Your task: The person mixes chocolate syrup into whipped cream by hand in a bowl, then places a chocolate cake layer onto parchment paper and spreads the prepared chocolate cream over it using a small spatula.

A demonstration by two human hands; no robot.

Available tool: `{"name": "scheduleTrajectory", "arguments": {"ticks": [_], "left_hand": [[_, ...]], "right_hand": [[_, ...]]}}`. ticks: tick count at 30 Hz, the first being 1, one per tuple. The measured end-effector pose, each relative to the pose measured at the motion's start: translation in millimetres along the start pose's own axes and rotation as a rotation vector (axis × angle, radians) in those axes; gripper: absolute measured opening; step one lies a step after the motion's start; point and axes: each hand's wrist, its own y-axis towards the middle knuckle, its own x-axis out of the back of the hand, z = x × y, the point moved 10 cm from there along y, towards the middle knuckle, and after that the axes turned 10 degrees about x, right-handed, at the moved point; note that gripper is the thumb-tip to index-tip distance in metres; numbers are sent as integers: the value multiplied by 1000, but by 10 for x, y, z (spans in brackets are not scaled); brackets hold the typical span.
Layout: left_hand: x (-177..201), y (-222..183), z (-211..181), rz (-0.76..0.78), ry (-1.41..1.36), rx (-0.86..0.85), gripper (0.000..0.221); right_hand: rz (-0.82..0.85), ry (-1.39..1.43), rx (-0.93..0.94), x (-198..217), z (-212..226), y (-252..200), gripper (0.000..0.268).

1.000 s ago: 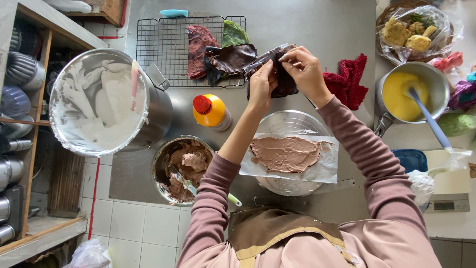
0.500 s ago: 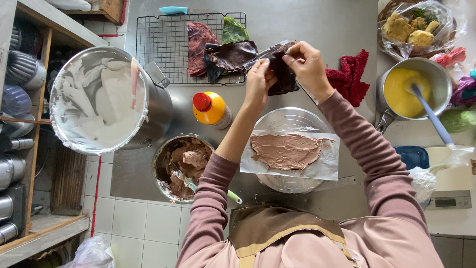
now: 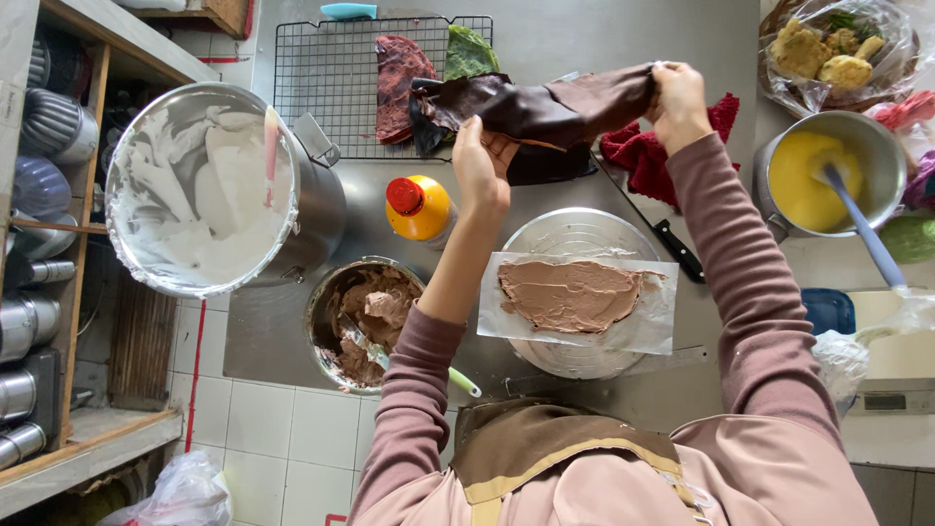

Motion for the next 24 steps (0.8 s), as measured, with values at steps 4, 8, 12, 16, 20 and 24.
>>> {"name": "scheduleTrajectory", "arguments": {"ticks": [4, 8, 12, 16, 20, 24], "left_hand": [[-195, -258, -329, 22, -25, -93, 20], [-280, -505, -633, -13, -9, -191, 16], [-596, -799, -819, 170, 10, -276, 14], [-701, -1068, -988, 157, 3, -360, 12], [-776, -1226, -1045, 217, 39, -372, 15], [-743, -1189, -980, 251, 58, -341, 13]], "right_hand": [[-37, -25, 49, 160, -14, 191, 15], [-25, -163, 135, 37, 138, 205, 12], [120, -264, 201, -437, 177, 52, 11], [345, -257, 254, -1051, 163, -231, 10], [393, 30, 36, -1317, -31, -383, 11], [331, -120, 23, -1123, -116, -291, 21]]}}
